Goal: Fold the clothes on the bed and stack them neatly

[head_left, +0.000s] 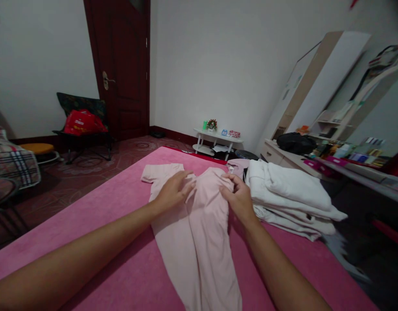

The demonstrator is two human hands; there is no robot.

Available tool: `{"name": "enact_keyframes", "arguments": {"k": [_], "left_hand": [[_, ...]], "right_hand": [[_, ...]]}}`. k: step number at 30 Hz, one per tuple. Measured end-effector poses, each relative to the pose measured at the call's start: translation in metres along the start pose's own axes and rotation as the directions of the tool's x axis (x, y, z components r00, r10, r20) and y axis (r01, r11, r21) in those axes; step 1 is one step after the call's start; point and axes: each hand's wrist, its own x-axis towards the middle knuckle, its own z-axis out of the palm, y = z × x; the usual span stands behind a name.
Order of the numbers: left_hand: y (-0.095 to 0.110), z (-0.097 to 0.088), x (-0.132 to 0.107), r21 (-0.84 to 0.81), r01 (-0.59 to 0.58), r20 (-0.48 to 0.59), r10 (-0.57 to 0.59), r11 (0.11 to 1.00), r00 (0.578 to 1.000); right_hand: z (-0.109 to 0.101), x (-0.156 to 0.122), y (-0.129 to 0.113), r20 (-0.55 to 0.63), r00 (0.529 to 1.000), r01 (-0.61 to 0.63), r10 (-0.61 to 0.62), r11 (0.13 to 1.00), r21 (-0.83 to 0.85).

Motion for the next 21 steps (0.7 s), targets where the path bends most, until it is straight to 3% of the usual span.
{"name": "enact_keyframes", "arguments": {"k": [2, 4, 7, 10, 12, 14, 15, 18, 21], "left_hand": [[-0.013, -0.009, 0.008, 0.018, 0.059, -0.101, -0.057, 0.998, 0.993], [-0.024, -0.014, 0.012, -0.013, 0.125, -0.129, -0.125, 0.992, 0.984], [-0.021, -0.017, 0.011, -0.173, 0.195, -0.027, -0.203, 0.965, 0.979], [0.011, -0.022, 0.010, -0.409, 0.276, 0.127, -0.246, 0.870, 0.961], [0.039, -0.027, 0.008, -0.566, 0.390, 0.294, -0.265, 0.726, 0.919], [0.063, -0.033, 0.005, -0.638, 0.508, 0.481, -0.215, 0.579, 0.850], [0.072, -0.035, 0.003, -0.642, 0.539, 0.542, -0.176, 0.544, 0.822], [0.076, -0.034, -0.005, -0.629, 0.543, 0.566, -0.150, 0.556, 0.811], [0.057, -0.025, -0.008, -0.627, 0.586, 0.512, -0.295, 0.513, 0.807]], "right_hand": [[-0.014, 0.006, -0.018, -0.064, 0.991, 0.114, -0.118, 0.992, -0.055], [-0.028, 0.009, -0.032, -0.151, 0.960, 0.214, -0.234, 0.967, -0.141], [-0.039, 0.011, -0.046, -0.297, 0.888, 0.291, -0.351, 0.929, -0.227], [-0.030, 0.004, -0.056, -0.346, 0.863, 0.304, -0.367, 0.926, -0.222], [-0.015, -0.007, -0.062, -0.219, 0.905, 0.332, -0.365, 0.927, -0.171], [0.004, -0.020, -0.068, 0.040, 0.935, 0.354, -0.352, 0.932, -0.079], [0.013, -0.026, -0.071, 0.180, 0.924, 0.347, -0.337, 0.937, -0.028], [0.027, -0.037, -0.078, 0.460, 0.858, 0.198, -0.227, 0.974, 0.112], [0.022, -0.033, -0.079, 0.493, 0.866, -0.063, -0.076, 0.964, 0.259]]}}
